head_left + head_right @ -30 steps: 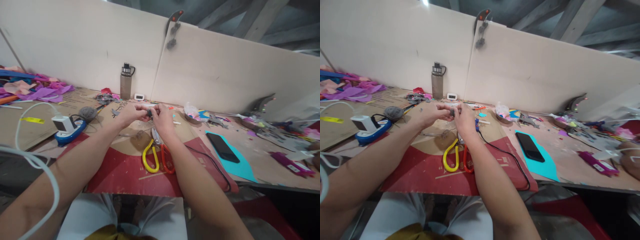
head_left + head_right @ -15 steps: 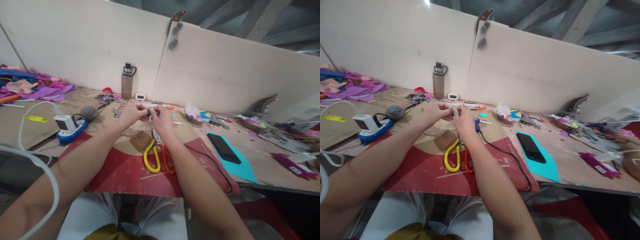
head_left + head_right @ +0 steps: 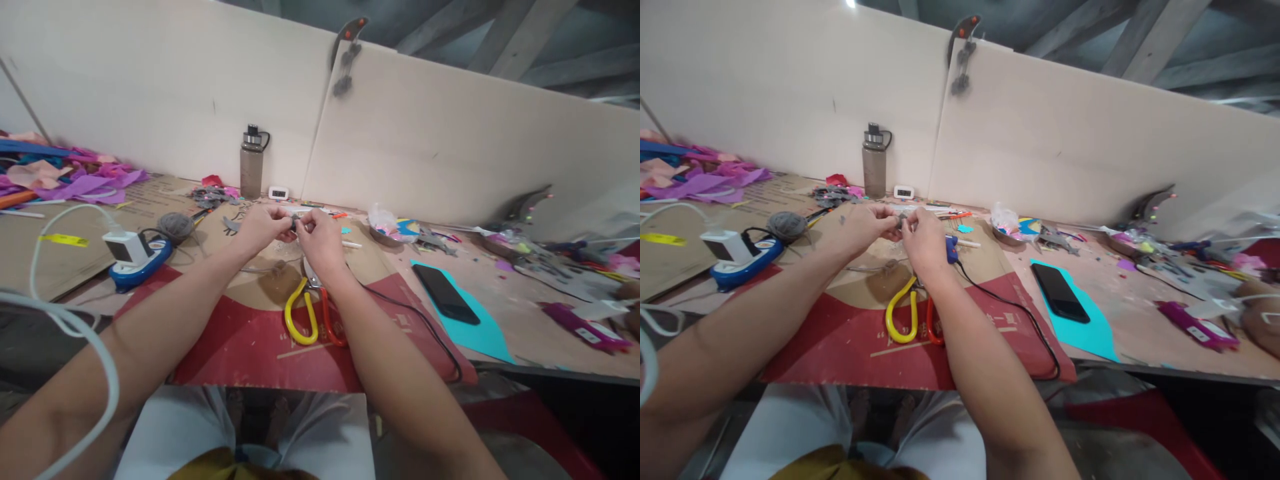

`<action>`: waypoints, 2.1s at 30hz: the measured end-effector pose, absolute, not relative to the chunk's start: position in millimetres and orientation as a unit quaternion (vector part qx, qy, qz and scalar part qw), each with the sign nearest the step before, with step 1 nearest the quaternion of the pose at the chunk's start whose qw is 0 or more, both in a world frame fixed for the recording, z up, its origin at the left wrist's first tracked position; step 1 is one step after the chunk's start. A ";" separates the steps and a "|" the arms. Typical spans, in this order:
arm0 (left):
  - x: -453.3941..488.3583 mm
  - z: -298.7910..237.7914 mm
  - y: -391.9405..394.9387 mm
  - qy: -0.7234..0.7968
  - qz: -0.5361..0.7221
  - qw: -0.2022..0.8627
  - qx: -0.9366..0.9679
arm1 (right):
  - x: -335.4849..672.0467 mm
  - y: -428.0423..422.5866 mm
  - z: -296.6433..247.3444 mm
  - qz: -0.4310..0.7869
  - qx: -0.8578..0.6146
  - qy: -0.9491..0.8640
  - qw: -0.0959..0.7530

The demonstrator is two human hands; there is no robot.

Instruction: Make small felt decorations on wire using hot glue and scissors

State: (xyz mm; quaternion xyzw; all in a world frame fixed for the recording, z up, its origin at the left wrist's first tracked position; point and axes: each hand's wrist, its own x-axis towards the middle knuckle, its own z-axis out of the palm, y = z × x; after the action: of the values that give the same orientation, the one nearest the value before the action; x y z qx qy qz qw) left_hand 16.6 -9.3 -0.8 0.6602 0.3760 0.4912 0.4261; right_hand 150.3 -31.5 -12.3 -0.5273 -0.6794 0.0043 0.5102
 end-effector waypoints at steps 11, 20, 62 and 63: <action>17.0 0.5 -9.7 0.361 0.467 0.419 0.690 | 151.8 -27.5 -9.7 0.070 -0.547 -0.636 0.540; 15.4 -0.1 -8.5 0.350 0.437 0.462 0.688 | 157.6 -25.0 -10.9 0.120 -0.551 -0.632 0.531; -21.4 19.4 25.8 0.241 0.708 0.564 0.350 | 217.6 -20.9 -17.7 -0.013 -0.707 -0.585 0.397; -21.5 20.0 24.9 0.242 0.708 0.564 0.350 | 220.2 -17.5 -22.2 -0.008 -0.741 -0.583 0.334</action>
State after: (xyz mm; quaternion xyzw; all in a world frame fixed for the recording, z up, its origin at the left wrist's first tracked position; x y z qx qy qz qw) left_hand -21.5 24.9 20.0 0.3504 0.2421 0.7077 0.5637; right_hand 220.2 -17.5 -22.2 -0.7408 -0.5828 -0.0081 0.3339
